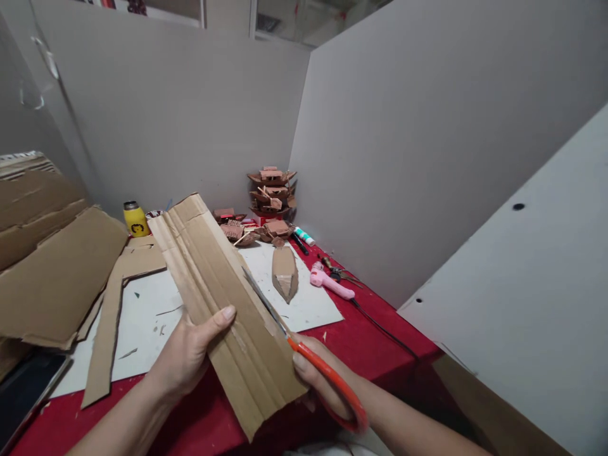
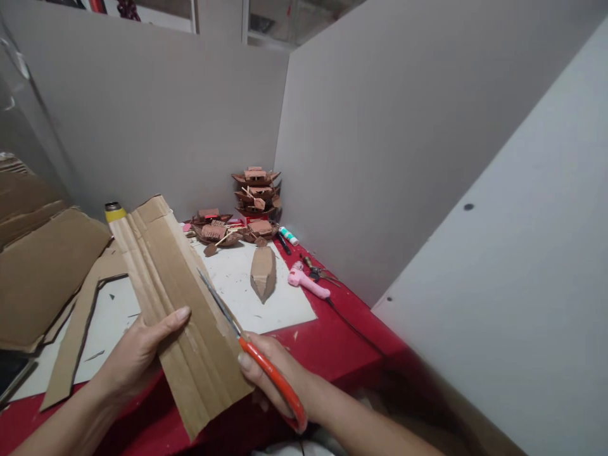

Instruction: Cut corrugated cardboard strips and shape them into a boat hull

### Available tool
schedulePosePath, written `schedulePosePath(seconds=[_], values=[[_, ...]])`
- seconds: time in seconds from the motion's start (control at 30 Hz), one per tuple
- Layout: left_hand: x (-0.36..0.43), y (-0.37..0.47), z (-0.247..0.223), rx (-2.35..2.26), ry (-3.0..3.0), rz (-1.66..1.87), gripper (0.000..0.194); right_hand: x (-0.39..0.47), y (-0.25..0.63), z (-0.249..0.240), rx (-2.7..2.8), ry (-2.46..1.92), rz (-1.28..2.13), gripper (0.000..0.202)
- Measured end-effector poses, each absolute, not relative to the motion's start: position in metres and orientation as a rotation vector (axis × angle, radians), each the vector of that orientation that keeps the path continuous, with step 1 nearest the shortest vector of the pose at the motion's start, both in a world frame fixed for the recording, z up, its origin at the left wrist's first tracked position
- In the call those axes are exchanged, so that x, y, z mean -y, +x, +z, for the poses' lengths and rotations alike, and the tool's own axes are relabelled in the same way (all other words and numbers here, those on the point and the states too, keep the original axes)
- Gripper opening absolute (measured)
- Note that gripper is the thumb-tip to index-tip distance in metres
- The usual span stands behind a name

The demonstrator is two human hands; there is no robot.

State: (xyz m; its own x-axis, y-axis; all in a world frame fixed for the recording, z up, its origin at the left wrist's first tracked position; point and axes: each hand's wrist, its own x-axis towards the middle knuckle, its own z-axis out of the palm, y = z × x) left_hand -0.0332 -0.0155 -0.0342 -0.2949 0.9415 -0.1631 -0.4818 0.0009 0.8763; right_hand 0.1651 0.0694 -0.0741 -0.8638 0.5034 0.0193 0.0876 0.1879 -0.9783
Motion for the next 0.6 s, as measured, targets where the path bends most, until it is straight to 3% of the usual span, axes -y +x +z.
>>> schedulePosePath(seconds=[0.27,0.6], values=[[0.017,-0.029,-0.032,-1.051,0.573,1.595,0.064,-0.060,0.166,-0.085,1.910,-0.612,1.909,0.050],[0.015,-0.028,-0.033,-1.057,0.416,1.584,0.056,-0.079,0.162,-0.108,1.897,-0.227,2.127,0.070]])
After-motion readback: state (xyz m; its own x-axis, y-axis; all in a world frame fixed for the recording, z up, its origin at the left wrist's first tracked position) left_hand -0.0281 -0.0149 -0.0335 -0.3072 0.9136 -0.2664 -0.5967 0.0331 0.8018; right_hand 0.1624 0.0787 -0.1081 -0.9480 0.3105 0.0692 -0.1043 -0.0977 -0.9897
